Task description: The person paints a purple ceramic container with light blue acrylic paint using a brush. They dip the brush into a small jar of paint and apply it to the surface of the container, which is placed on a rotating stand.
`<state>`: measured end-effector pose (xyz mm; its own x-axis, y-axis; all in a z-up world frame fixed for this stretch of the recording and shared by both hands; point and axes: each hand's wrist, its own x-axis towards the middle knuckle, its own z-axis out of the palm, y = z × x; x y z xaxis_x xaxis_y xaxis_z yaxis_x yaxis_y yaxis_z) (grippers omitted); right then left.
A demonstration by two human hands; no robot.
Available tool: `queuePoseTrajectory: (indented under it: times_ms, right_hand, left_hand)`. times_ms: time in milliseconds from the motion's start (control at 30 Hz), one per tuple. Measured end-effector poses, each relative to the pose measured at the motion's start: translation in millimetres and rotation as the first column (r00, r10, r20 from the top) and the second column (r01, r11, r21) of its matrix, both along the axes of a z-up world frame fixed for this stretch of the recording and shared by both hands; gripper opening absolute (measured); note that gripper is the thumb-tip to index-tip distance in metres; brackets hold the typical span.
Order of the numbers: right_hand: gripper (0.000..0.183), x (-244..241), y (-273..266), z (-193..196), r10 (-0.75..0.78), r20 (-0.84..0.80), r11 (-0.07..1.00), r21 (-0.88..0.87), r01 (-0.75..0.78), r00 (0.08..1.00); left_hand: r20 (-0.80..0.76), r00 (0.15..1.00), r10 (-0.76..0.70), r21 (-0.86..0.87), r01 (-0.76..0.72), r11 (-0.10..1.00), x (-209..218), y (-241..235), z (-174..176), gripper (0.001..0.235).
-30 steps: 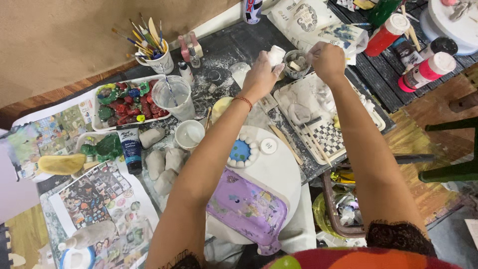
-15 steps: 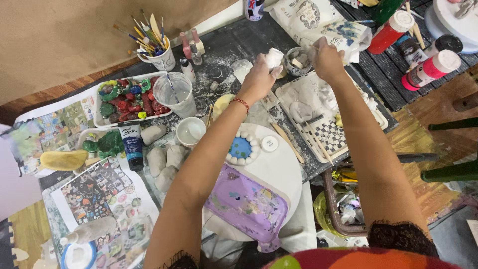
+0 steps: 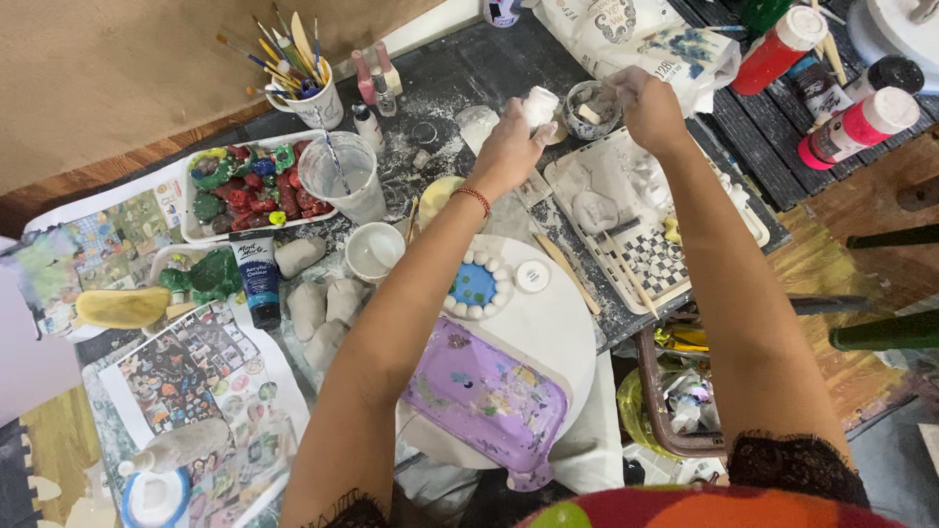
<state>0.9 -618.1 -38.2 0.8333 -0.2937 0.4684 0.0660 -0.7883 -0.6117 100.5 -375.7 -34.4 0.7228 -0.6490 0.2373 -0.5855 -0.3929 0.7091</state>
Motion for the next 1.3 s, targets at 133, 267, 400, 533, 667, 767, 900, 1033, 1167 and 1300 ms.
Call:
queuePoseTrajectory:
  times_ms: [133,267,400,533,667,767,900,1033,1167,1300]
  right_hand:
    - [0.016,-4,4,1,-0.151,-0.081,0.988,-0.051,0.147,0.985]
    - [0.012,-7,16,12,-0.249,-0.12,0.957,-0.181,0.225,0.961]
    - [0.013,-7,20,18,-0.285,-0.105,0.924,-0.296,0.243,0.953]
    - [0.028,-5,22,19,-0.345,-0.121,0.865,-0.427,0.264,0.931]
    - [0.016,0,26,21,-0.332,-0.156,0.857,-0.462,0.228,0.93]
    - [0.019,2,22,19,-0.371,-0.198,0.824,-0.521,0.223,0.907]
    - [0.019,3,8,3,-0.344,-0.148,0.806,-0.553,0.211,0.927]
    - [0.022,2,1,-4,-0.314,-0.101,0.807,-0.552,0.209,0.944]
    - [0.022,0,5,-2,-0.292,-0.069,0.826,-0.522,0.215,0.954]
    - [0.024,-2,16,3,-0.37,0.011,0.867,-0.354,0.35,0.929]
  left_hand:
    - [-0.01,1.0,0.002,0.018,-0.002,1.0,-3,3,6,0.053]
    - [-0.09,0.996,-0.004,0.069,0.01,0.998,-7,5,14,0.053]
    - [-0.041,0.999,-0.008,0.047,0.01,0.999,-7,3,12,0.052]
    - [-0.041,0.999,-0.008,0.045,0.009,0.999,-7,2,10,0.052]
    - [-0.062,0.998,-0.012,0.041,0.014,0.999,-9,4,13,0.052]
    - [-0.079,0.997,-0.013,0.039,0.016,0.999,-9,5,14,0.052]
    - [-0.048,0.999,-0.025,-0.01,0.024,1.0,-6,6,6,0.052]
    - [-0.046,0.999,-0.015,-0.023,0.014,1.0,1,6,-3,0.054]
    - [-0.085,0.996,-0.017,-0.041,0.013,0.999,2,5,-3,0.056]
    - [-0.172,0.982,-0.076,-0.138,0.052,0.989,-2,15,6,0.053]
